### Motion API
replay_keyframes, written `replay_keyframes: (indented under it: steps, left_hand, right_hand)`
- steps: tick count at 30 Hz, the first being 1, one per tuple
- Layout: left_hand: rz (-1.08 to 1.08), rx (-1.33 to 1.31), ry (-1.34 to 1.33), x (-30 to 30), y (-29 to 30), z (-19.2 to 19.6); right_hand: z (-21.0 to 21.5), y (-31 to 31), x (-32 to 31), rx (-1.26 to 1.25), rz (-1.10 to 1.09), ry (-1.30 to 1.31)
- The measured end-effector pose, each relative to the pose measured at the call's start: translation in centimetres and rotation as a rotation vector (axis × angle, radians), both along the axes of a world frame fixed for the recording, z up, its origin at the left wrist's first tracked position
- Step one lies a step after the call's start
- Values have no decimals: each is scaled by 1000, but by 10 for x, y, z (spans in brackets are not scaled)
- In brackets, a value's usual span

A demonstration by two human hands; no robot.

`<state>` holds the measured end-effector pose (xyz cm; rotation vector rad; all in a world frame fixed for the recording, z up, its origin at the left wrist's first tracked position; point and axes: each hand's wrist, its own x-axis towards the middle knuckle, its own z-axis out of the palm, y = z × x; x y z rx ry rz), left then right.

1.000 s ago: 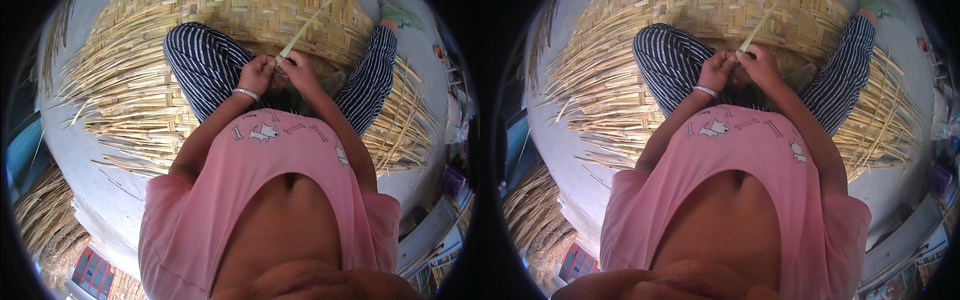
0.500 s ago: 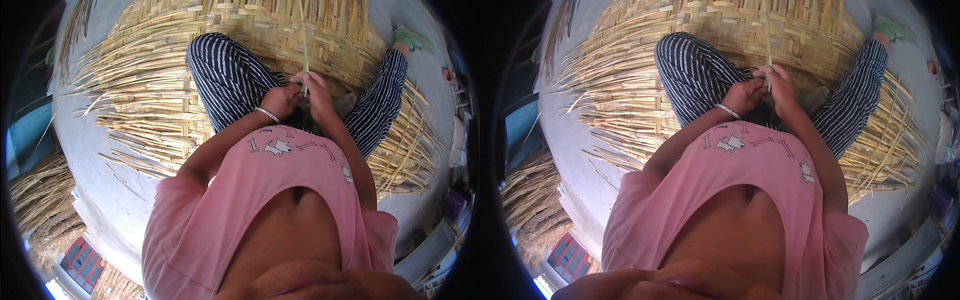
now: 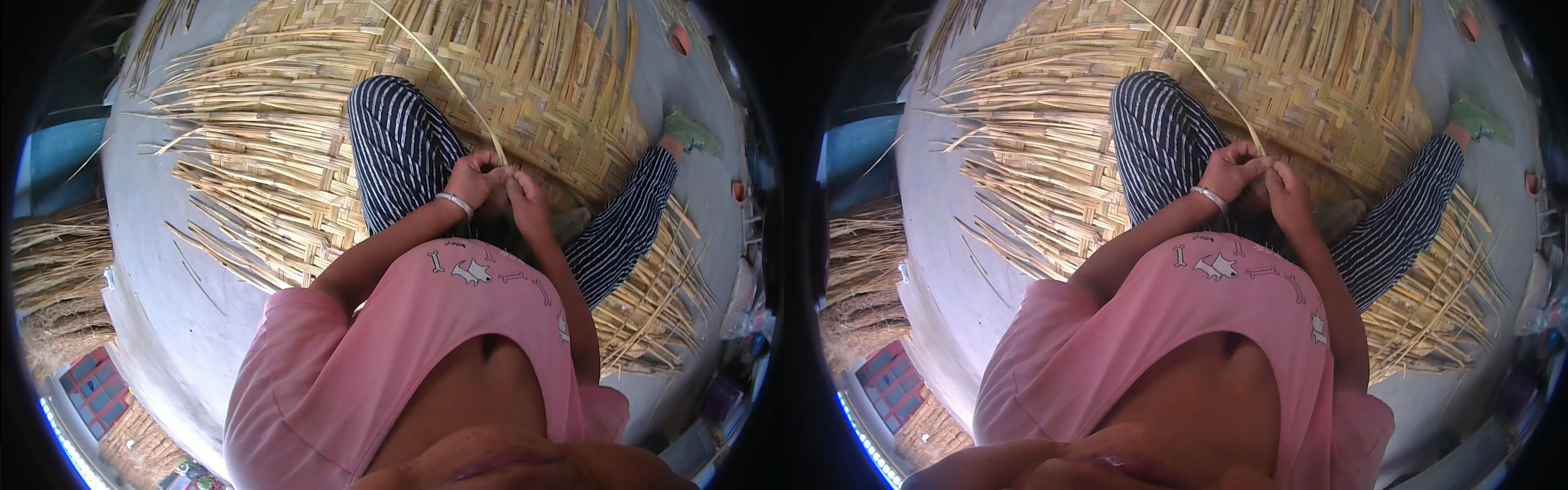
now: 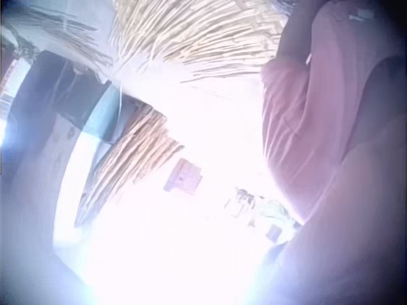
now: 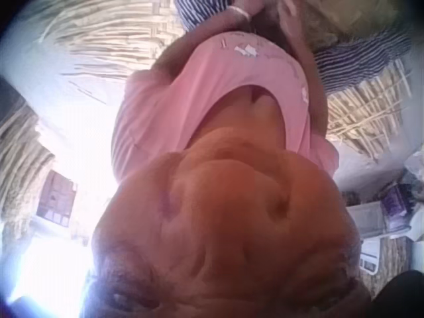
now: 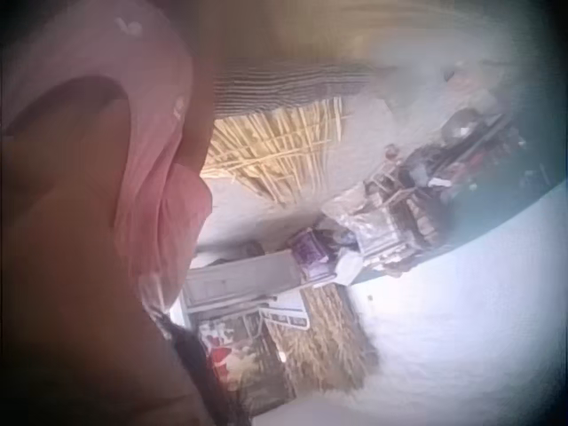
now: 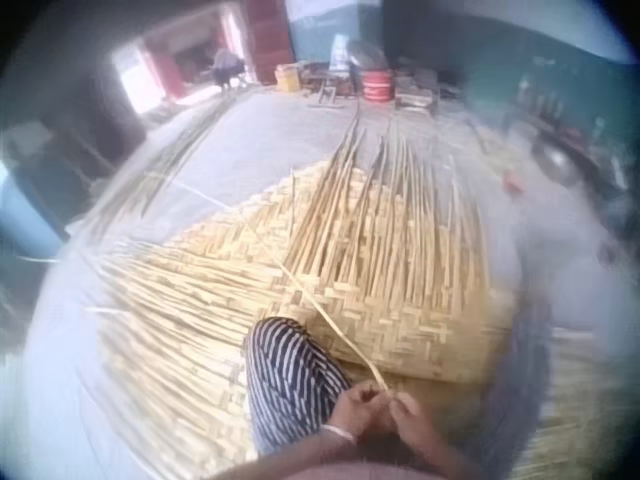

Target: The person sits on the floor and weaves thin dried palm strips into a large flat basket base. They interlace the strips by hand, periodically adjusting the weave and adding new strips to continue the pattern.

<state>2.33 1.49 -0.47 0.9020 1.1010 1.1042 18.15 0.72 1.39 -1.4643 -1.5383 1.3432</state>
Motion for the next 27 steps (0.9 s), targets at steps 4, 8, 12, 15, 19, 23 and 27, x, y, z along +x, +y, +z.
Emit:
replay_keyframes:
  steps: [4, 8, 12, 15, 19, 23, 27]
  left_hand:
    - [16, -229, -216, -1, -4, 2]
    - [55, -427, -426, -4, -9, 10]
    - [164, -505, -541, -1, -13, 13]
    - [189, -482, -532, 1, -15, 7]
    - [171, -409, -243, -8, -14, 10]
    - [303, -400, -265, -17, -8, 43]
    - [315, -332, -283, -31, 1, 45]
  right_hand:
    - [8, -2, -4, -218, -67, 226]
    - [1, -3, -1, -185, -1, 198]
    - [13, -4, -7, 4, 54, -26]
    - [21, -4, -7, -37, 108, -118]
    - [22, -7, -6, 10, 143, -95]
    - [27, -13, -2, -65, 211, -30]
    - [31, -24, 10, -218, 265, 65]
